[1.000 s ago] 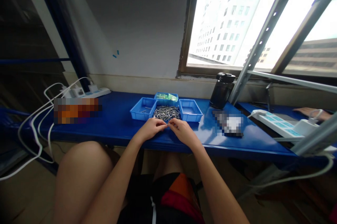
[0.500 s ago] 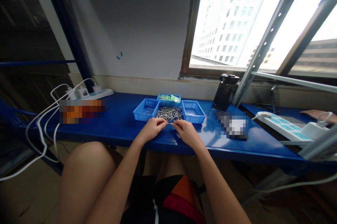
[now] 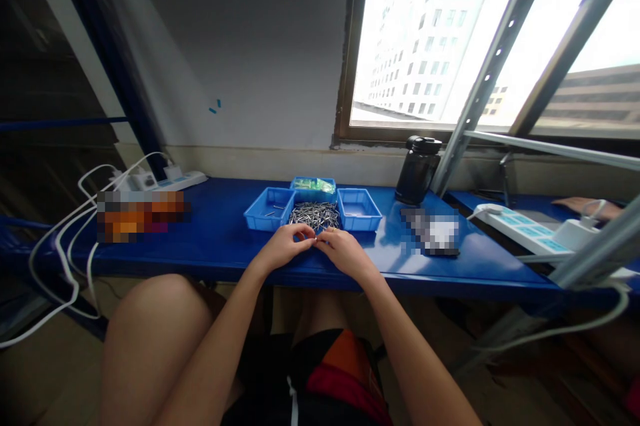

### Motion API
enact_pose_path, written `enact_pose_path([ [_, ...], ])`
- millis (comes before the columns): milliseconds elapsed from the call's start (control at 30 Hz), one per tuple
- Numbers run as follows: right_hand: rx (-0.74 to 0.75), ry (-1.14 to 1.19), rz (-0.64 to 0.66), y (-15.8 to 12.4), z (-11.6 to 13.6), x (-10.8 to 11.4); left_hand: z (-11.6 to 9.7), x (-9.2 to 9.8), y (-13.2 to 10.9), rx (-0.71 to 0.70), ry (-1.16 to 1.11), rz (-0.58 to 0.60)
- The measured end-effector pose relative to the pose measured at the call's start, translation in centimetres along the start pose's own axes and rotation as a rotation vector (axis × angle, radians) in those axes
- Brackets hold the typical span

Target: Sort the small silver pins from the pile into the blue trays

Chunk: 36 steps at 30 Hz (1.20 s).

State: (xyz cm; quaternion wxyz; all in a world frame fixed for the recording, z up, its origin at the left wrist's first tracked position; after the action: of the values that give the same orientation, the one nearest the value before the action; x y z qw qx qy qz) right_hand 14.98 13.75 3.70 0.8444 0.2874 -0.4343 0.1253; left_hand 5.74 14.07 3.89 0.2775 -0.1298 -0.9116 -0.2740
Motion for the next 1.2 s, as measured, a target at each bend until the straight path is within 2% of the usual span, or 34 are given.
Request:
enact_pose_path([
  [167, -0.09, 0.128, -0.043, -0.1, -0.6, 0.8, 0.6, 0.2, -0.1, 0.046, -0.028, -0.045],
  [300, -0.132, 0.228, -0.111, -0.3, -1.1, 1.6, 0.9, -0.1, -0.1, 0.054, -0.064, -0.018],
  [500, -0.115, 0.226, -0.092, -0.3, -1.0, 1.4, 0.9, 0.1, 0.0, 0.025, -0.028, -0.029],
  [833, -0.105, 0.166, -0.207, -0.6, -0.7, 2.8, 1.0, 0.9, 0.0, 0.068, 0.011, -0.088],
  [967, -0.092, 0.111, -0.182, -0.3, -1.0, 2.3, 0.8, 1.1, -0.1, 0.047, -0.055, -0.107],
  [1067, -0.052, 0.078, -0.115, -0.1, -0.8, 1.4, 0.6, 1.1, -0.1, 0.031, -0.083, -0.107],
  [1200, -0.004, 0.043, -0.049, -0.1, -0.2, 0.7, 0.2, 0.7, -0.1, 0.013, -0.06, -0.055],
])
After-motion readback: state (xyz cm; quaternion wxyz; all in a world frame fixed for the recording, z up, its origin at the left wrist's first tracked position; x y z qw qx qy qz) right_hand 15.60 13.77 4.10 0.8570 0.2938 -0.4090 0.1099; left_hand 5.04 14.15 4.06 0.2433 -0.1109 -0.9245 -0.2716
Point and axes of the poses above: each hand's wrist, its own y-axis towards the middle knuckle, its own x-axis out of the back of the hand, z = x × y, the point moved 10 cm from there along y, towards the middle knuckle, and after that the axes turned 5 degrees about -x, right-handed, at the moved point
